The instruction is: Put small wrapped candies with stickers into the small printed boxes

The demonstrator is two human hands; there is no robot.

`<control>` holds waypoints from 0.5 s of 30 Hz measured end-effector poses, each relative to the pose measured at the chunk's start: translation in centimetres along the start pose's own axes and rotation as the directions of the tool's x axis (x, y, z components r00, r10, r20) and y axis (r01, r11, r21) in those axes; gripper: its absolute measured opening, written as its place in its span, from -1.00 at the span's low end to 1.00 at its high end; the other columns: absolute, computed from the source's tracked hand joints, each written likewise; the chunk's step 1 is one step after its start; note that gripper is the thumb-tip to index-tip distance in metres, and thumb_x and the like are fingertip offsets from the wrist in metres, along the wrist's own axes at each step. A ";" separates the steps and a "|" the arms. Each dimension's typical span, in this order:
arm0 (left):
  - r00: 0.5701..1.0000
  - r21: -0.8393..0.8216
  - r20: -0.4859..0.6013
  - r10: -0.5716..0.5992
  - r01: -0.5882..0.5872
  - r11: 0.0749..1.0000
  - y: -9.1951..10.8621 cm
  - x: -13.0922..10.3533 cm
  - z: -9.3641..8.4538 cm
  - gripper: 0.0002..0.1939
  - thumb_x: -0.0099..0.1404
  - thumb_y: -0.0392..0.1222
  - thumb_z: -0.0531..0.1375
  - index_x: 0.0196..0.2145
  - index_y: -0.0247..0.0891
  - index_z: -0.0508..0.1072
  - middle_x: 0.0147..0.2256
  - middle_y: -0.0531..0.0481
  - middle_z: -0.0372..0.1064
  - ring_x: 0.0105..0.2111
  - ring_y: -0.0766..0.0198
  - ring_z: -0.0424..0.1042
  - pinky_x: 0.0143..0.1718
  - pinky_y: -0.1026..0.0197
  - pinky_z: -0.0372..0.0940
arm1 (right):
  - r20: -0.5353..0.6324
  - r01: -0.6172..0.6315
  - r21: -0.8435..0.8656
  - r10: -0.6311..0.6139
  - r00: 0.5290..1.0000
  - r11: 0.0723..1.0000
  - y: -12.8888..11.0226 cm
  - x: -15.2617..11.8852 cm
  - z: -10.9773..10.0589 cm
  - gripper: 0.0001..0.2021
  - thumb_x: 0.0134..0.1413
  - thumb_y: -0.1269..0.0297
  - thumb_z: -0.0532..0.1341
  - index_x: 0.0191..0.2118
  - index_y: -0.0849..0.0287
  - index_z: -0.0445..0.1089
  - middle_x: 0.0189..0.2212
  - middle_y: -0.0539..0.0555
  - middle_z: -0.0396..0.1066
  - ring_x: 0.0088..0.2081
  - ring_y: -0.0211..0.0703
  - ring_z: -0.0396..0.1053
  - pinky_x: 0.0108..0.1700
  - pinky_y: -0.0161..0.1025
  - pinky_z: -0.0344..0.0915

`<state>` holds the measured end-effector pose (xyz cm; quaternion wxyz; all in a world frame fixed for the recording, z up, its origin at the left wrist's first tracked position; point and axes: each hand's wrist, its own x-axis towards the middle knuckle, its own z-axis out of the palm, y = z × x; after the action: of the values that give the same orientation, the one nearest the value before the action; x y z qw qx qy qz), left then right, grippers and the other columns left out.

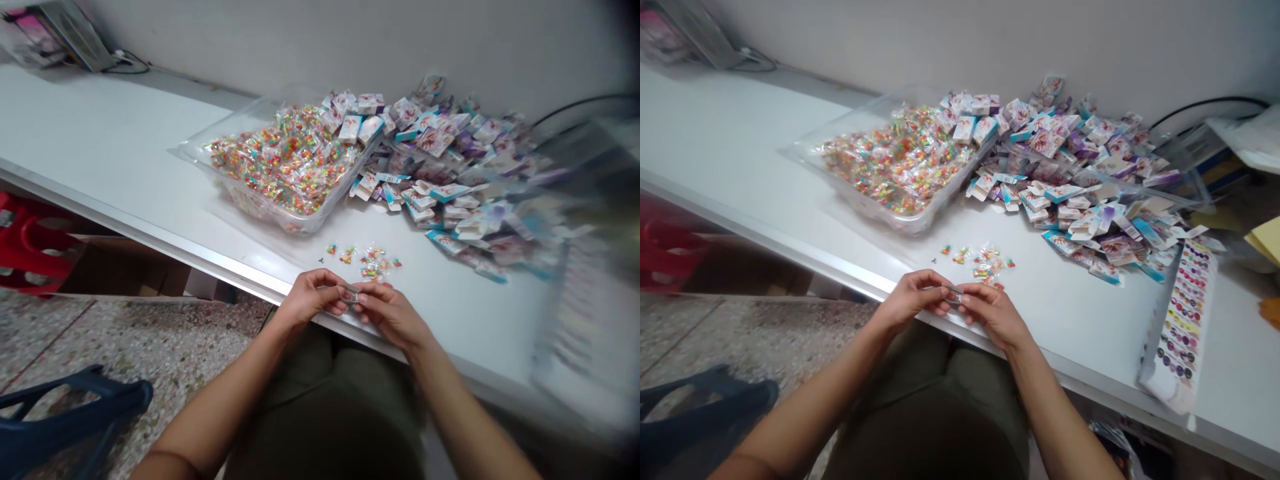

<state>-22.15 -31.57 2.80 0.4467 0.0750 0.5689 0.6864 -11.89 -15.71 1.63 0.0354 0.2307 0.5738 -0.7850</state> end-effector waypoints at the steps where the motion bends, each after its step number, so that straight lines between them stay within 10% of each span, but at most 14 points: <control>1: 1.000 0.001 -0.002 -0.008 0.008 1.000 0.0 0.0 0.0 -0.86 0.07 -0.27 0.33 -0.39 -0.33 0.45 -0.53 0.06 0.45 -0.54 0.37 0.47 -0.43 0.28 0.41 | -0.005 -0.005 0.011 0.005 1.000 1.000 0.1 0.1 0.2 -0.72 -0.17 0.18 0.38 -0.25 0.14 0.50 -0.35 0.05 0.49 -0.44 -0.26 0.39 -0.49 -0.32 0.31; 6: 1.000 -0.022 0.005 -0.028 0.029 0.999 0.1 0.1 -0.3 -0.84 0.04 -0.29 0.33 -0.37 -0.34 0.47 -0.48 0.01 0.51 -0.54 0.36 0.49 -0.44 0.28 0.43 | -0.073 0.212 -0.249 -0.237 0.969 0.945 -0.3 -0.1 1.4 -0.81 -0.04 0.29 0.27 -0.23 0.10 0.53 -0.29 0.04 0.48 -0.45 -0.27 0.39 -0.44 -0.26 0.38; 10: 0.999 -0.026 -0.009 -0.036 0.036 0.999 0.1 0.4 -0.4 -0.84 0.05 -0.31 0.30 -0.34 -0.34 0.47 -0.54 0.01 0.51 -0.56 0.32 0.50 -0.43 0.27 0.43 | 0.036 0.500 -0.583 -0.595 0.803 0.640 -0.5 -0.6 1.9 -0.76 0.10 0.38 0.16 -0.19 0.05 0.55 -0.21 0.09 0.48 -0.16 -0.13 0.44 -0.19 -0.14 0.42; 15: 0.998 -0.013 -0.007 -0.055 0.055 0.998 0.4 0.6 -0.5 -0.82 0.07 -0.28 0.31 -0.32 -0.35 0.49 -0.57 -0.01 0.51 -0.55 0.30 0.51 -0.41 0.26 0.43 | 0.076 0.505 -0.693 -0.645 0.761 0.514 -0.6 -0.5 1.8 -0.78 0.20 0.35 0.16 -0.14 0.06 0.54 -0.20 0.08 0.52 -0.13 -0.13 0.46 -0.03 -0.09 0.40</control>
<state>-22.99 -31.45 2.71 0.4640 0.0539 0.5679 0.6777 -12.18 -17.24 2.82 -0.2014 0.0713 0.8621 -0.4596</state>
